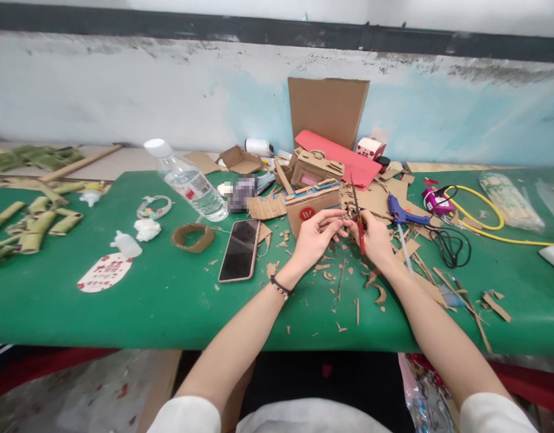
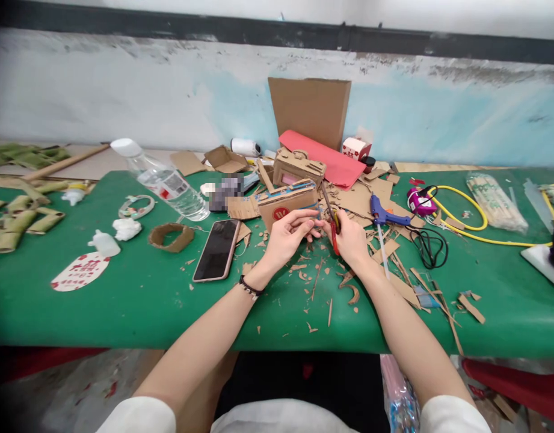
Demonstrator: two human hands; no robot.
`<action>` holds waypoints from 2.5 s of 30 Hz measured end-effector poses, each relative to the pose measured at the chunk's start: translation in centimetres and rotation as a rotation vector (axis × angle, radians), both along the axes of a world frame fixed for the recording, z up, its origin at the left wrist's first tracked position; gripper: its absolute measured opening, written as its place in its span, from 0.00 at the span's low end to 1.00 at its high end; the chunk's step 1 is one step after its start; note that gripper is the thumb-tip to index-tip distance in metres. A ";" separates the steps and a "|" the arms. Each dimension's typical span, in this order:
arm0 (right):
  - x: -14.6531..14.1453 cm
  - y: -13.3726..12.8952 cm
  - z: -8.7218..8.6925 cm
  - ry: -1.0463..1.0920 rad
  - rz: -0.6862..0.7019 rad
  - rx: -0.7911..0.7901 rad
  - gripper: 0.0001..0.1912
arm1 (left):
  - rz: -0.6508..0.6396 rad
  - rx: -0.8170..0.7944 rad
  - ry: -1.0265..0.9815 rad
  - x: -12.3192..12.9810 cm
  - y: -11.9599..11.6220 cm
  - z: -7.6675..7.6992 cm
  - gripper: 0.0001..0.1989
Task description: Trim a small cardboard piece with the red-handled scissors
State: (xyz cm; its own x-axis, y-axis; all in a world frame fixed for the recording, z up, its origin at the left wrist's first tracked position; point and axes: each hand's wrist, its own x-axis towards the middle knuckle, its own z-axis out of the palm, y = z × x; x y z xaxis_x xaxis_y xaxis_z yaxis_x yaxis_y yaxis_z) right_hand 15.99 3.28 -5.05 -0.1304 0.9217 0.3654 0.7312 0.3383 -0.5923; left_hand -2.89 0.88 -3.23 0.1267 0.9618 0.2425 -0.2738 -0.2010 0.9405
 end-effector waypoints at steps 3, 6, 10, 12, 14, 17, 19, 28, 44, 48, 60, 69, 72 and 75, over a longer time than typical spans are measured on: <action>-0.1 -0.1 0.2 -0.020 -0.008 0.002 0.23 | 0.021 0.002 -0.002 0.0 0.0 0.0 0.17; -0.1 -0.1 0.3 -0.032 -0.005 0.005 0.23 | 0.038 0.001 0.003 0.0 0.1 -0.2 0.17; -0.1 -0.2 0.4 -0.023 0.011 -0.007 0.22 | 0.039 -0.002 0.014 -0.1 0.2 -0.5 0.18; -0.1 -0.2 0.5 -0.028 0.005 -0.013 0.23 | 0.024 -0.011 0.023 -0.1 0.1 -0.6 0.18; -0.2 -0.2 0.5 -0.032 -0.001 -0.022 0.23 | -0.003 -0.021 0.033 0.0 -0.1 -0.5 0.18; -0.2 -0.2 0.6 -0.021 0.005 -0.039 0.23 | -0.031 -0.019 0.035 0.1 -0.3 -0.3 0.18; -0.1 -0.2 0.6 -0.020 0.007 -0.045 0.22 | -0.032 -0.009 0.033 0.2 -0.4 -0.4 0.19; -0.1 -0.2 0.6 -0.038 -0.006 -0.029 0.22 | -0.044 0.073 0.111 0.2 -1.7 0.3 0.15; 0.4 0.0 0.4 -0.083 -0.029 0.012 0.27 | 0.528 -0.036 0.850 -14.0 -3.9 -0.4 0.15; 0.8 0.3 0.4 -0.071 -0.073 0.029 0.28 | 0.484 -0.017 1.070 -13.9 -2.7 -0.4 0.13; 0.6 -0.1 1.3 -0.108 -0.056 0.038 0.31 | 0.491 0.176 1.373 -13.0 -1.9 -0.1 0.16; 2.7 0.3 2.6 0.226 -0.245 0.165 0.25 | 0.761 0.285 0.915 -8.9 -6.4 1.8 0.09; 3.5 0.8 2.5 0.358 -0.303 0.214 0.26 | 0.524 0.436 0.873 -5.4 -7.9 1.6 0.06; 4.0 1.5 1.9 0.420 -0.337 0.251 0.27 | 0.267 0.592 0.920 -1.9 -7.7 0.5 0.08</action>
